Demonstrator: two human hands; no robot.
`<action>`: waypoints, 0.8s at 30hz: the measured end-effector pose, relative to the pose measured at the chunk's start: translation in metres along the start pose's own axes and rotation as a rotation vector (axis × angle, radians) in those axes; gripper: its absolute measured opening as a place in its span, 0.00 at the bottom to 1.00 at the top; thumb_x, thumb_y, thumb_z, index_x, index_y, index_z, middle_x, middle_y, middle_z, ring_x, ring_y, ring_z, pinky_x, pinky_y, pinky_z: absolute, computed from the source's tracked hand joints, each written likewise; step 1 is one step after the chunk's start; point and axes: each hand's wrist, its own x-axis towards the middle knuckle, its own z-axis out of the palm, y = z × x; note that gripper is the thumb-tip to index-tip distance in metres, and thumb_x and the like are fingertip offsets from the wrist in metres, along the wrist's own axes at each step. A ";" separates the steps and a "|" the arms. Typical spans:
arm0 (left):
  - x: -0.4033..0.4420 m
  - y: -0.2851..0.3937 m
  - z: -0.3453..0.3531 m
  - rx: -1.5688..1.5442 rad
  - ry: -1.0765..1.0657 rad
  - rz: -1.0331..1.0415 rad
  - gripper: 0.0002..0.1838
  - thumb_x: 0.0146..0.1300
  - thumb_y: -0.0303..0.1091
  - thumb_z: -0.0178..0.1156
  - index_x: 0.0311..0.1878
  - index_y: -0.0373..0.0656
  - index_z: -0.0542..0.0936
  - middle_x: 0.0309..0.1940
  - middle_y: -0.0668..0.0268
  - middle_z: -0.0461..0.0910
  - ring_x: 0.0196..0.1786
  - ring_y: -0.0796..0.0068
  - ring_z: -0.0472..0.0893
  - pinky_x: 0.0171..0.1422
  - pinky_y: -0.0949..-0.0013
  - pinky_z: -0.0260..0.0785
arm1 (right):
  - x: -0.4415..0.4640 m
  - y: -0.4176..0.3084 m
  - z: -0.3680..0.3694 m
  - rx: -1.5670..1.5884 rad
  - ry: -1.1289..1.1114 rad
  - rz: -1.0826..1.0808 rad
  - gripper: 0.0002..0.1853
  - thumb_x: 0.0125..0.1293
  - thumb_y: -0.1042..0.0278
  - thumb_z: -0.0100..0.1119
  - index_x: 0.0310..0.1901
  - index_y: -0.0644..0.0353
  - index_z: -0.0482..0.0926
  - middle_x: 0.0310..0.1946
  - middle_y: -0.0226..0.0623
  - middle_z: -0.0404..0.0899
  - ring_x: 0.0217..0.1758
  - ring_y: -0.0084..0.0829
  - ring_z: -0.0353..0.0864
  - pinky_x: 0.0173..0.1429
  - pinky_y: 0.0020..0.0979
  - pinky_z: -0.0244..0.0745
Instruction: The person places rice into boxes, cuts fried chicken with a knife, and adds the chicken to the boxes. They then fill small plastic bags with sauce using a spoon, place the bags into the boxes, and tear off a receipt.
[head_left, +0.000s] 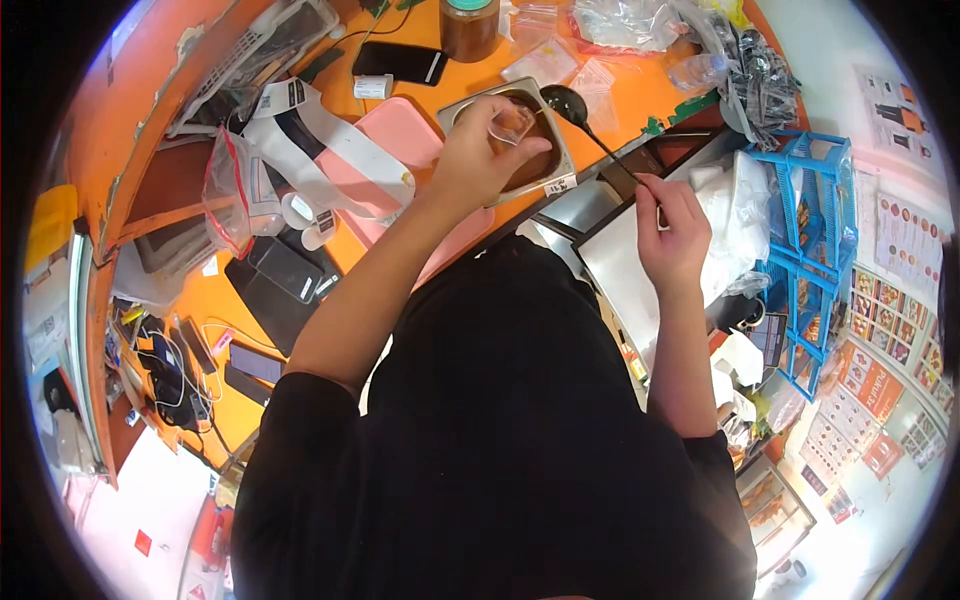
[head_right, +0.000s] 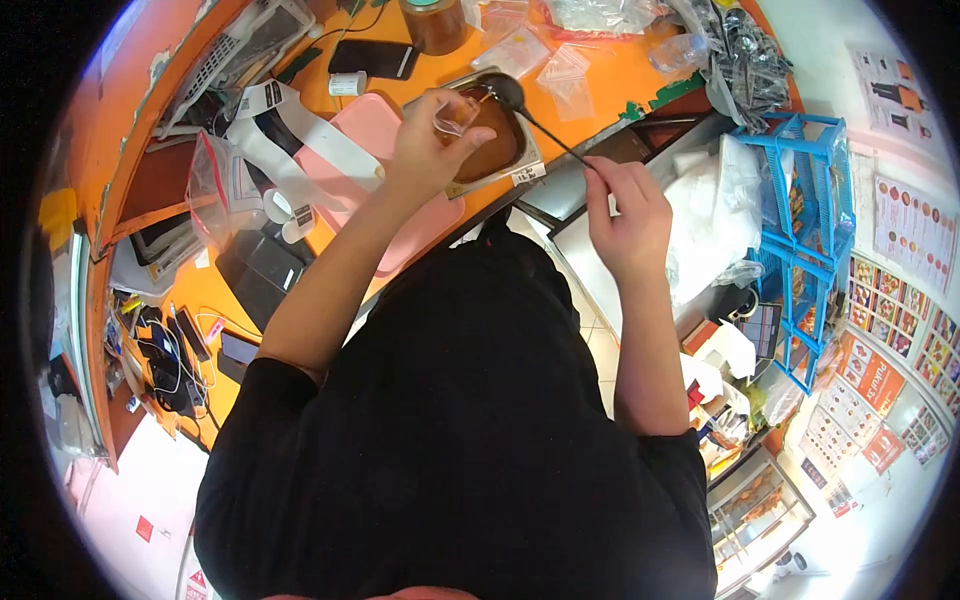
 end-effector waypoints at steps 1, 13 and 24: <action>0.001 -0.002 -0.001 -0.022 0.041 0.048 0.28 0.58 0.45 0.80 0.50 0.38 0.77 0.42 0.59 0.84 0.47 0.66 0.83 0.53 0.63 0.76 | -0.002 0.009 0.004 0.055 -0.062 0.110 0.05 0.68 0.72 0.68 0.43 0.60 0.87 0.32 0.40 0.83 0.32 0.40 0.83 0.39 0.37 0.79; 0.003 -0.003 -0.031 0.181 0.025 0.042 0.24 0.64 0.30 0.77 0.52 0.38 0.70 0.44 0.63 0.80 0.48 0.76 0.80 0.56 0.70 0.76 | -0.023 0.031 0.107 0.100 -0.525 0.536 0.18 0.72 0.56 0.60 0.38 0.66 0.86 0.35 0.56 0.86 0.41 0.59 0.85 0.47 0.51 0.80; -0.015 -0.028 -0.023 0.084 0.123 -0.013 0.27 0.60 0.38 0.79 0.52 0.38 0.73 0.44 0.61 0.80 0.46 0.70 0.82 0.53 0.65 0.78 | -0.066 0.073 0.126 0.949 -0.459 1.047 0.15 0.74 0.60 0.61 0.34 0.63 0.84 0.21 0.20 0.72 0.24 0.16 0.67 0.29 0.24 0.60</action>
